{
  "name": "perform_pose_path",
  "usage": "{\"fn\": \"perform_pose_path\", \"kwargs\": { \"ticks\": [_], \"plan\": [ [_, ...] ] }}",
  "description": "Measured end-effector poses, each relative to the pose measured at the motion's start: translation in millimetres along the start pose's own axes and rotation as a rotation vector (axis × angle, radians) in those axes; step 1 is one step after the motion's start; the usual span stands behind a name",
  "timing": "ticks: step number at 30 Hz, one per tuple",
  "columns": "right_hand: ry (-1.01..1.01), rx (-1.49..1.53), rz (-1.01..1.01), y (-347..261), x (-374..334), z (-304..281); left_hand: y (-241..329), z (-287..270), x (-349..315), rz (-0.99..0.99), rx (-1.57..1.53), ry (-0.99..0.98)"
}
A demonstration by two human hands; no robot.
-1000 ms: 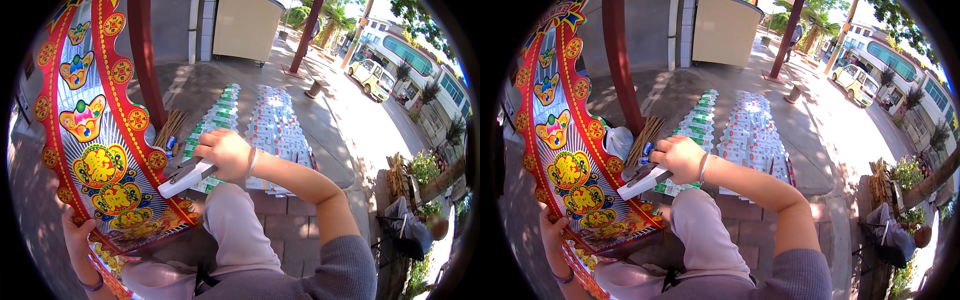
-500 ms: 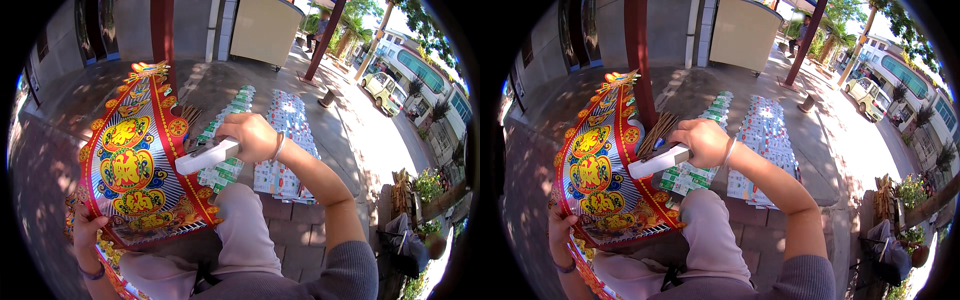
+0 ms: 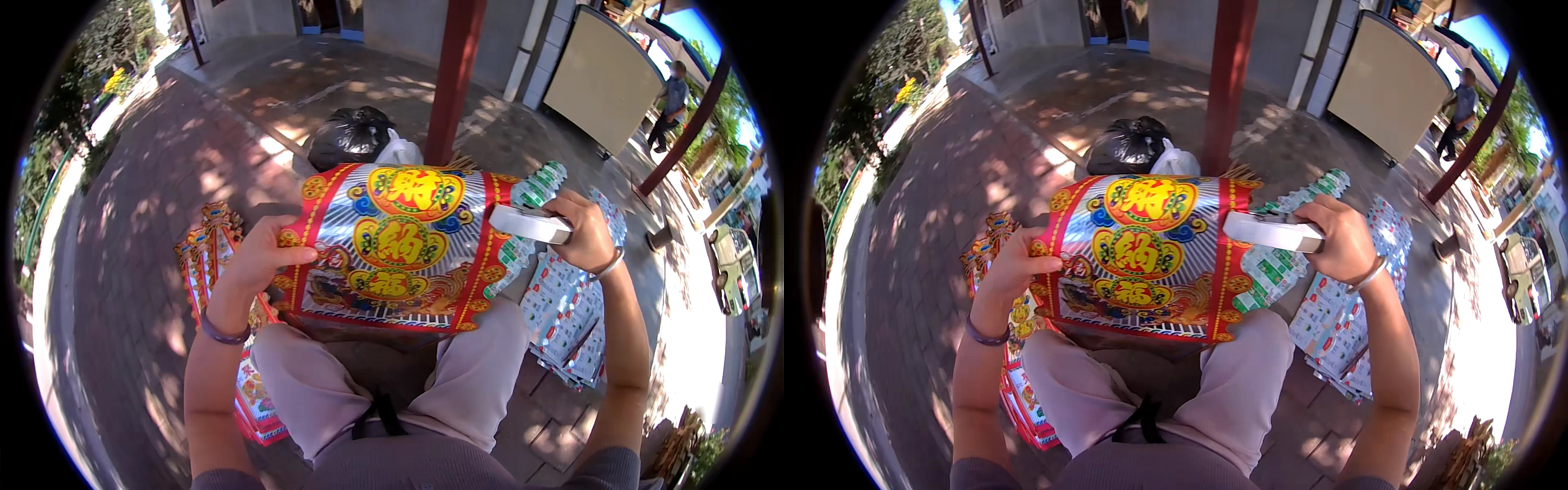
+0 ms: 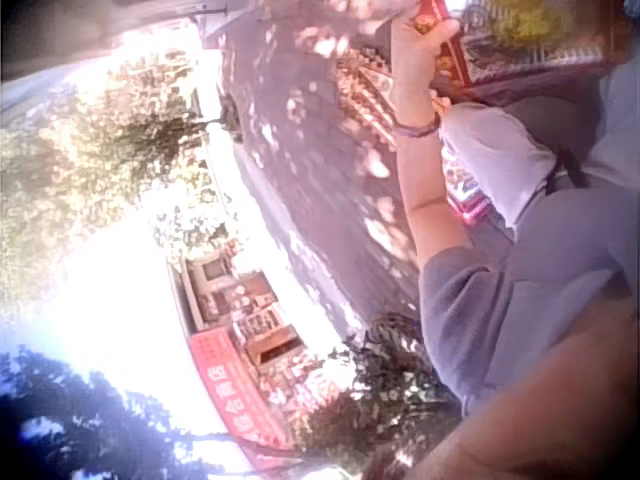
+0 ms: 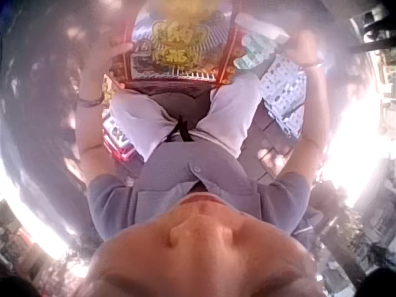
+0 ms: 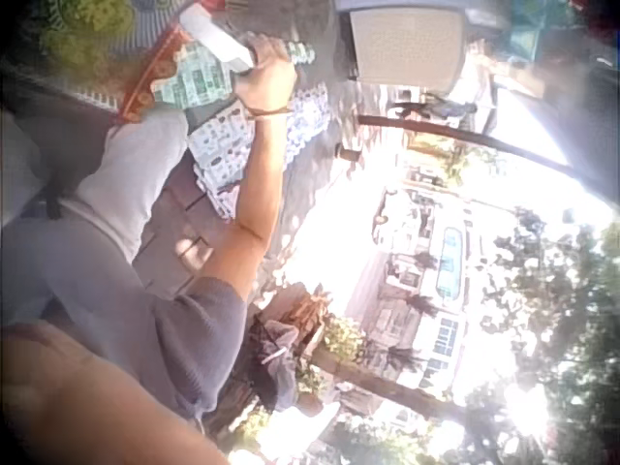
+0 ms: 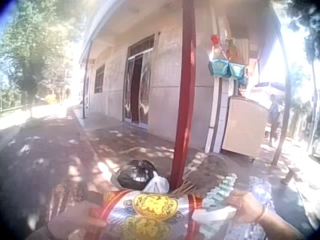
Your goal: The person assembles colorful paper banners by stapling segments together and attaching wooden sticks. They handle several banners, aligning segments and securing them with a stapler before placing them on the ground.
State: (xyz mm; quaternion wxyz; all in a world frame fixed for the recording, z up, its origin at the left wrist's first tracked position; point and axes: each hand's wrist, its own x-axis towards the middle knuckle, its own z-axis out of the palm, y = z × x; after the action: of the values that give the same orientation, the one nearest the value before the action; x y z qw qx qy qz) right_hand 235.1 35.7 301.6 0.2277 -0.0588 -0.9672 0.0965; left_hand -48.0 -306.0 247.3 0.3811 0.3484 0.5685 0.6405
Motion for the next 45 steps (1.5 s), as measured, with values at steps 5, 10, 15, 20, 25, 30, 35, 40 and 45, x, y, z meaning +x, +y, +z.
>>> {"fn": "perform_pose_path", "kwargs": {
  "ticks": [5,10,15,20,25,30,35,40,45],
  "plan": [
    [0.039,-0.022,0.003,4,6,0,3,0,0,-0.058,0.028,-0.051],
    [0.082,-0.011,0.03,10,2,1,1,0,-2,-0.157,0.363,-0.053],
    [0.099,-0.053,0.058,12,2,0,-3,-1,-5,-0.092,0.339,-0.098],
    [0.101,-0.057,0.034,8,6,0,3,-1,-7,-0.092,0.399,-0.09],
    [0.07,-0.065,-0.003,6,14,-7,3,5,4,-0.039,0.172,-0.076],
    [0.058,-0.091,-0.007,-2,1,-21,-3,3,-1,0.08,0.3,0.002],
    [0.038,-0.003,-0.157,6,7,-22,10,-11,6,0.152,0.286,0.031],
    [-0.041,0.084,-0.141,27,-1,-5,30,-36,4,0.135,0.341,0.041],
    [-0.162,0.249,-0.076,42,-25,29,46,-60,-3,0.209,0.243,0.049]
  ]
}}
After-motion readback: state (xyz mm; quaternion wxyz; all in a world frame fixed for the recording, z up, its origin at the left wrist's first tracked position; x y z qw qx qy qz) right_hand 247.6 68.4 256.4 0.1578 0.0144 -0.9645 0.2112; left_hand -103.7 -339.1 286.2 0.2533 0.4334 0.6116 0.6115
